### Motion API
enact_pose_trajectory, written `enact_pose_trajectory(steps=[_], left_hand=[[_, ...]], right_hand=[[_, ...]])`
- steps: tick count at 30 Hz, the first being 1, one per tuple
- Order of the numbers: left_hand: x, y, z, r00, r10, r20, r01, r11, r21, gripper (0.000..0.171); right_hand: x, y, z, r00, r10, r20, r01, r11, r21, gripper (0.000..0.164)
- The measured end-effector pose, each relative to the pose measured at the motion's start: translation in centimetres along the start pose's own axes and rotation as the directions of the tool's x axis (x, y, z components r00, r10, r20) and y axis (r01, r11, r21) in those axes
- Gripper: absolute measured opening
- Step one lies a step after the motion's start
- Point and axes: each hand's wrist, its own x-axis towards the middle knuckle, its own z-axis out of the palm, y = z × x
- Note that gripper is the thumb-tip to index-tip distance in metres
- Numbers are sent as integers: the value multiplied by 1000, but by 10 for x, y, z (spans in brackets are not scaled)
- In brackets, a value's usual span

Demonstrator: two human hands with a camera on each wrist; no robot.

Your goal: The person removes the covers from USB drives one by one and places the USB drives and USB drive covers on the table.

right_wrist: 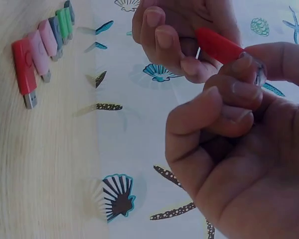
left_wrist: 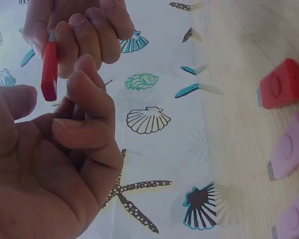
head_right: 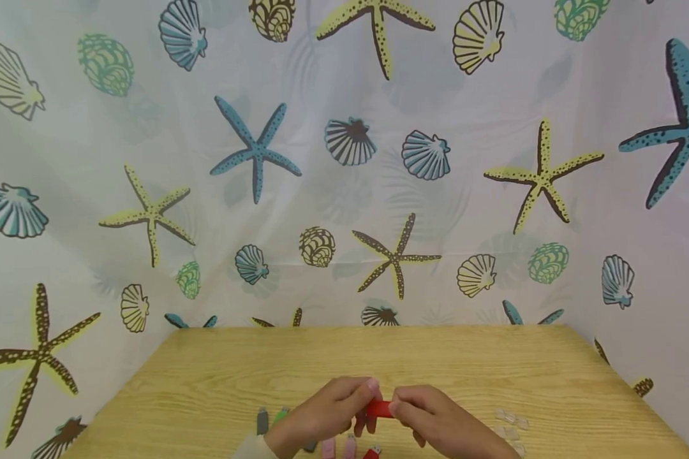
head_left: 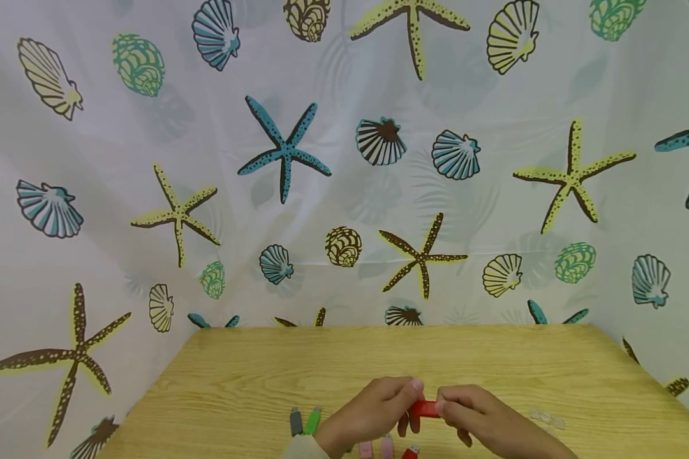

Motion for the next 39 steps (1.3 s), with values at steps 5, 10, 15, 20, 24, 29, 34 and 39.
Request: enact_pose_trajectory(steps=[5, 10, 15, 20, 24, 29, 34, 39], left_hand=[[-1, 7, 4, 999, 35, 21, -36, 999, 24, 55], [-1, 9, 6, 995, 74, 73, -72, 997, -29, 47], [-3, 10, 5, 989, 93, 113, -84, 993, -84, 41], [-6, 13, 3, 982, 81, 172, -52, 984, -168, 46], [-8, 16, 1, 975, 54, 217, -8, 978, -207, 48], [-12, 19, -1, 966, 57, 251, 1, 974, -226, 47], [-13, 20, -1, 957, 83, 279, -12, 969, -247, 46], [-13, 19, -2, 944, 132, 303, -53, 965, -256, 46]], right_hand=[[1, -4, 2, 999, -48, 1, 48, 999, 16, 35], [3, -6, 5, 997, -77, 1, 77, 996, 33, 34], [4, -8, 7, 996, -93, 4, 92, 995, 37, 34], [4, -10, 9, 994, -114, 7, 113, 992, 52, 35], [4, -13, 11, 992, -123, 6, 123, 990, 67, 35], [3, -17, 13, 993, -117, -2, 117, 990, 85, 36], [3, -18, 14, 994, -107, -4, 107, 991, 81, 37], [4, -17, 15, 988, -149, 26, 146, 984, 99, 38]])
